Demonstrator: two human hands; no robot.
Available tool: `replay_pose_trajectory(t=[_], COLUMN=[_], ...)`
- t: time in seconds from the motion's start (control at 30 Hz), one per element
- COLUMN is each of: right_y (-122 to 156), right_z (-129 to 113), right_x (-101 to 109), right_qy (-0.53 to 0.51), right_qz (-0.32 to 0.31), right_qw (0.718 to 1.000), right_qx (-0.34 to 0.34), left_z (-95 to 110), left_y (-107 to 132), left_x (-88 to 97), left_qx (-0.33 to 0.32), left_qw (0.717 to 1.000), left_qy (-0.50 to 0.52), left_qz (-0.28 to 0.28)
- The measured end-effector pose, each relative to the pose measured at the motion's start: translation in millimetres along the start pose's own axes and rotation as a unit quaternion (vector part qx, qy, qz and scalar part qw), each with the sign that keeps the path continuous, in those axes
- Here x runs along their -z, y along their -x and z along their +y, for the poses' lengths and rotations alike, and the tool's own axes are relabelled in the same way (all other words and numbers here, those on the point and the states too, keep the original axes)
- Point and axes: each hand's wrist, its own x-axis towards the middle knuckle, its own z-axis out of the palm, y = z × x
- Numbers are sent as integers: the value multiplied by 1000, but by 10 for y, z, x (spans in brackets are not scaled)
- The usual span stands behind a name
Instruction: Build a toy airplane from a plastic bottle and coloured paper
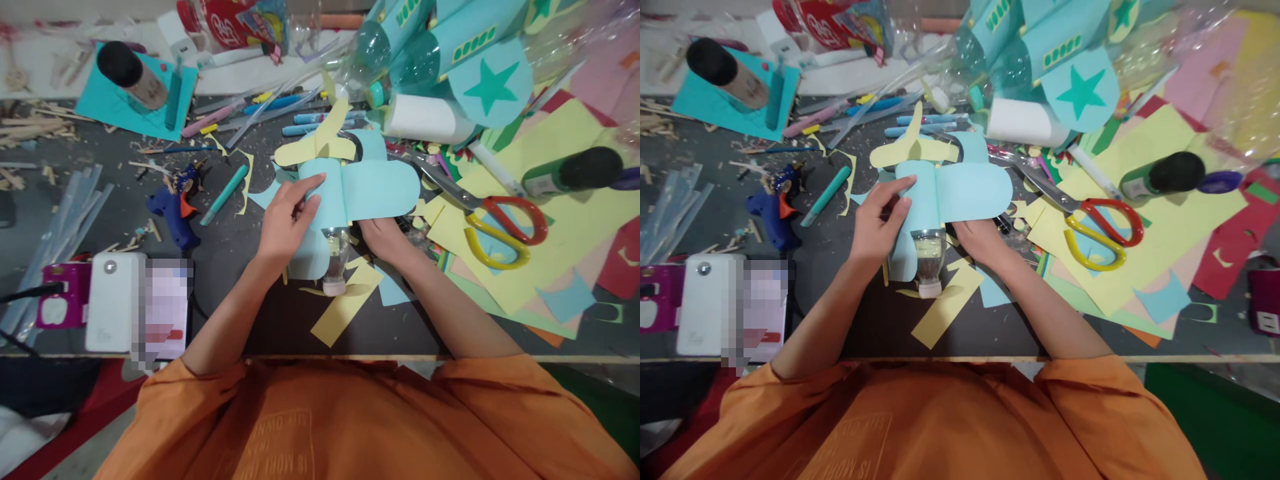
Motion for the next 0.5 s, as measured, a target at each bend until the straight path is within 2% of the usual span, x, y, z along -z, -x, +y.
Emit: replay_pose_trajectory(t=[0.5], right_y=[23], right_z=[5], right_x=[4], right_qy=[22], right_qz=[3], right_qw=[1000], right_qx=[1], left_z=[-7], left_y=[3], left_x=[4], left_qx=[-5], left_qw=[1000], left_qy=[2], left_qz=[0])
